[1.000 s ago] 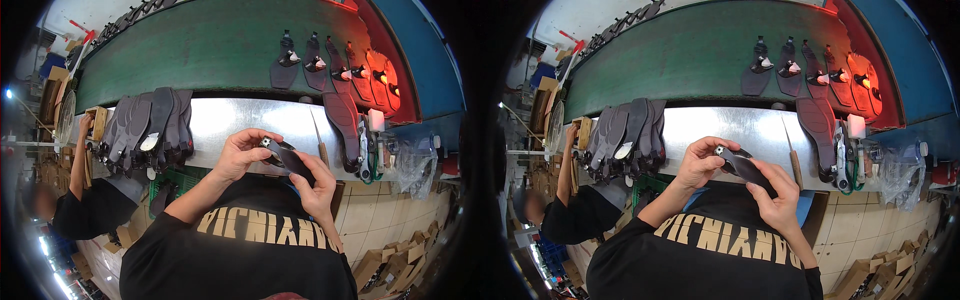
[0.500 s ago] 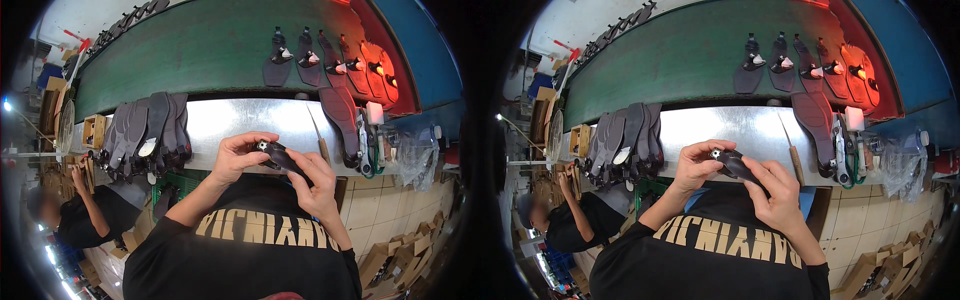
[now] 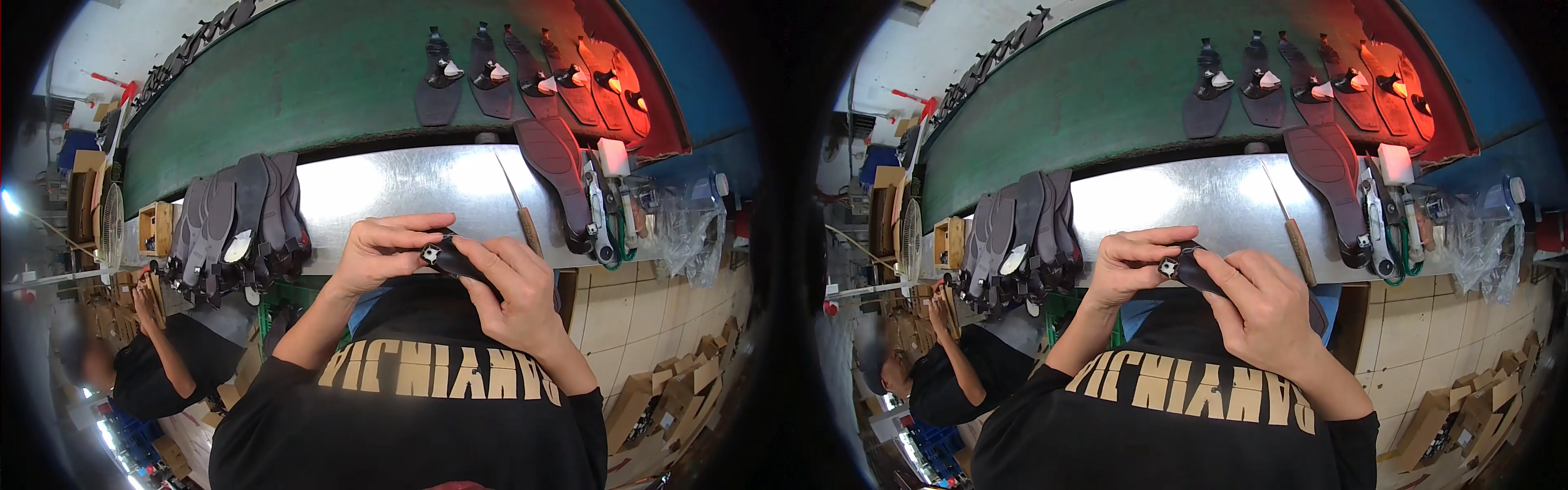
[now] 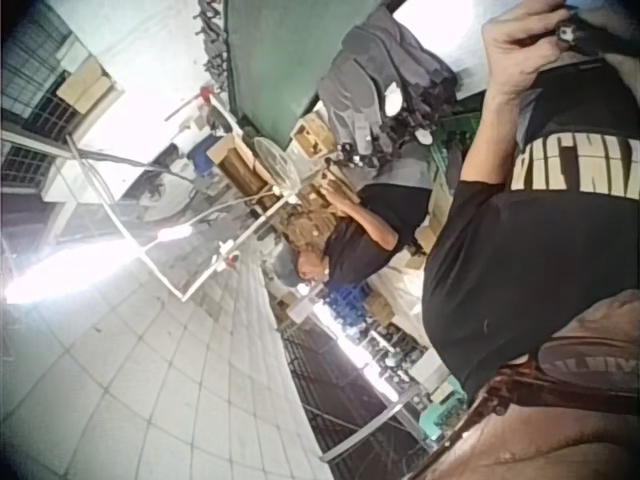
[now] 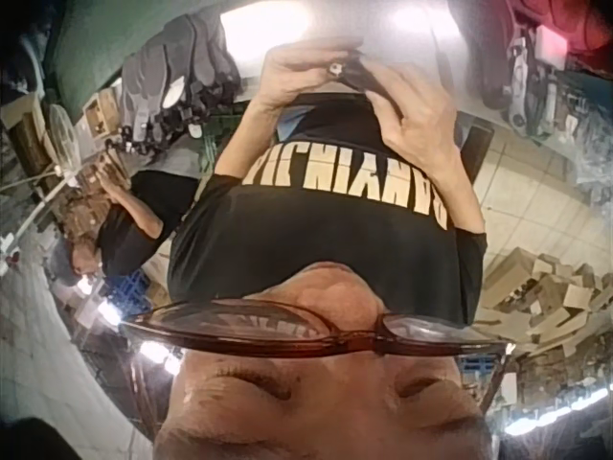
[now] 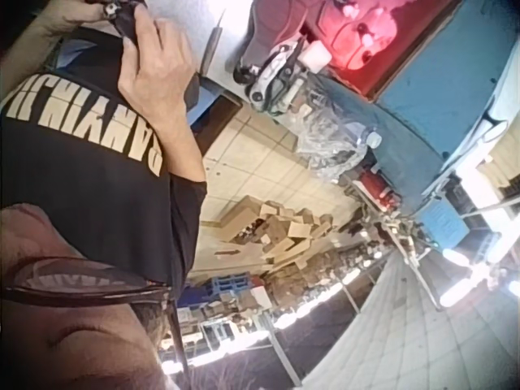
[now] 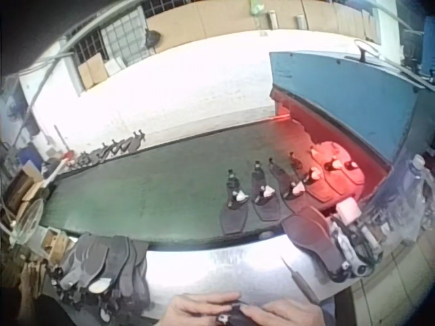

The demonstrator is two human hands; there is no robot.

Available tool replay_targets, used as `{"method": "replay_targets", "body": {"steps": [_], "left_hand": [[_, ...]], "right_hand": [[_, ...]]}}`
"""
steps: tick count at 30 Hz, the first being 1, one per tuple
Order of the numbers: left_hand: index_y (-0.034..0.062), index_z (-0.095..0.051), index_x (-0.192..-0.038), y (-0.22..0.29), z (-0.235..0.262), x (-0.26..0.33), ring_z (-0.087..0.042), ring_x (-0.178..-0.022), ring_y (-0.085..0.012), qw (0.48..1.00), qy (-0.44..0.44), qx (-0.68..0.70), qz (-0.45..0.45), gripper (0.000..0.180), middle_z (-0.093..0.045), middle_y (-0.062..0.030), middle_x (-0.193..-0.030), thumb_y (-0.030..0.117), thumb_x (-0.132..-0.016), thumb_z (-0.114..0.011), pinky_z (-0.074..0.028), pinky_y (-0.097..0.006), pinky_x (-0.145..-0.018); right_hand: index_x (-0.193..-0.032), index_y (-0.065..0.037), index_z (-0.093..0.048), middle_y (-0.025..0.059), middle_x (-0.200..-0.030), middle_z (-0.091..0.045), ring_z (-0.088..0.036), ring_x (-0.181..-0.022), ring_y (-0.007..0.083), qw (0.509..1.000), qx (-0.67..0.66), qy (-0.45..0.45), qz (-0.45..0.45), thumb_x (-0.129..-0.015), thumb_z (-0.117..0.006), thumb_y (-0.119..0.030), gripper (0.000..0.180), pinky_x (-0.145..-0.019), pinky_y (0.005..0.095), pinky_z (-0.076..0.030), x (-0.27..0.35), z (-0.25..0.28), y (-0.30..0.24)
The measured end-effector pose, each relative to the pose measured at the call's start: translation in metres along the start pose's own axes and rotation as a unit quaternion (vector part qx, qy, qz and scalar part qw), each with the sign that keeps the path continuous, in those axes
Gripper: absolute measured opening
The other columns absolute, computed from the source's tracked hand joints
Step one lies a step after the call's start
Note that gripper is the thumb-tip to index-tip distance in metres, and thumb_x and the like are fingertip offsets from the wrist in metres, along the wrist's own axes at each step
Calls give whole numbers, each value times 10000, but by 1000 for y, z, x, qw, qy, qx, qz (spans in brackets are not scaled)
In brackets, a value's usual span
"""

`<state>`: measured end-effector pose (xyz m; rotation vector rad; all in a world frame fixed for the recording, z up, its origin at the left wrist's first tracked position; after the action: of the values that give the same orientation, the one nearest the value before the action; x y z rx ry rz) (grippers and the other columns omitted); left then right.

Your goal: The person repeatedly picks up dark-colored shoe insoles and uses a pointed metal tool to press and secure a small white component into a recessed area on the heel. The person handles the insoles one at a time, performing the same insertion action on each unit before placing them back on the workbench.

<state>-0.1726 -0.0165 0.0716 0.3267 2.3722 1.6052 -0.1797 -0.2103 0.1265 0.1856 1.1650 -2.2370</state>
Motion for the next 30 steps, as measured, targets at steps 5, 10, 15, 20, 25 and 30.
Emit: {"method": "replay_targets", "body": {"steps": [5, 10, 15, 20, 25, 30], "left_hand": [[3, -713, -1042, 3, -3, 0, -606, -1131, -297, 998, -26, -55, -11, 463, -579, -285, -1234, -177, -654, -535, -501, -310, -911], [-9, -695, -1077, 1, -9, 3, -619, -1104, -262, 997, 12, -70, 9, 457, -567, -260, -1266, -179, -694, -513, -524, -294, -869], [13, -651, -1165, -7, -12, 1, -639, -1046, -214, 982, 80, -9, 169, 402, -568, -192, -1290, -105, -796, -543, -586, -280, -795], [40, -624, -1214, -12, -9, 3, -639, -1053, -206, 978, 74, 22, 194, 431, -568, -176, -1297, -90, -827, -485, -588, -267, -775], [53, -606, -1243, -13, -13, 4, -636, -1063, -202, 980, 73, -10, 186, 460, -564, -165, -1306, -94, -831, -461, -589, -269, -771], [37, -599, -1245, -14, -17, 4, -637, -1056, -187, 976, 99, 10, 194, 456, -567, -156, -1304, -96, -828, -472, -589, -273, -775]], "right_hand": [[-1119, -48, -636, 85, -847, -588, -600, -742, 263, 1000, 11, -18, -2, -694, -697, -36, 429, -658, 355, -486, 1, -2, -3], [-1140, -43, -622, 106, -851, -596, -607, -754, 287, 999, -7, -21, -31, -708, -693, -33, 438, -670, 364, -489, 1, -3, 2], [-1118, -32, -630, 147, -894, -641, -638, -806, 319, 985, -118, -28, -125, -736, -670, -5, 385, -703, 359, -501, 3, -7, 18], [-978, -48, -678, 121, -898, -646, -649, -801, 283, 976, -165, -33, -138, -744, -666, -3, 239, -688, 338, -499, 10, -16, 30], [-935, -54, -682, 92, -840, -624, -629, -745, 266, 982, -124, -45, -138, -742, -665, -11, 198, -649, 334, -483, 8, -16, 25], [-910, -71, -688, 76, -798, -588, -604, -705, 270, 994, -54, -35, -91, -729, -680, -32, 185, -618, 353, -467, 6, -13, 20]]}}
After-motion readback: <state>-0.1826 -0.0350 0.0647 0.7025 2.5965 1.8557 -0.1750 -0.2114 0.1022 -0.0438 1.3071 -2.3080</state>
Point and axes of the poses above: each hand's wrist, its own x-axis away from the middle knuckle, its own z-axis out of the back of the hand, y = z × x, the point moved 4 cm from there along -x, towards the middle knuckle
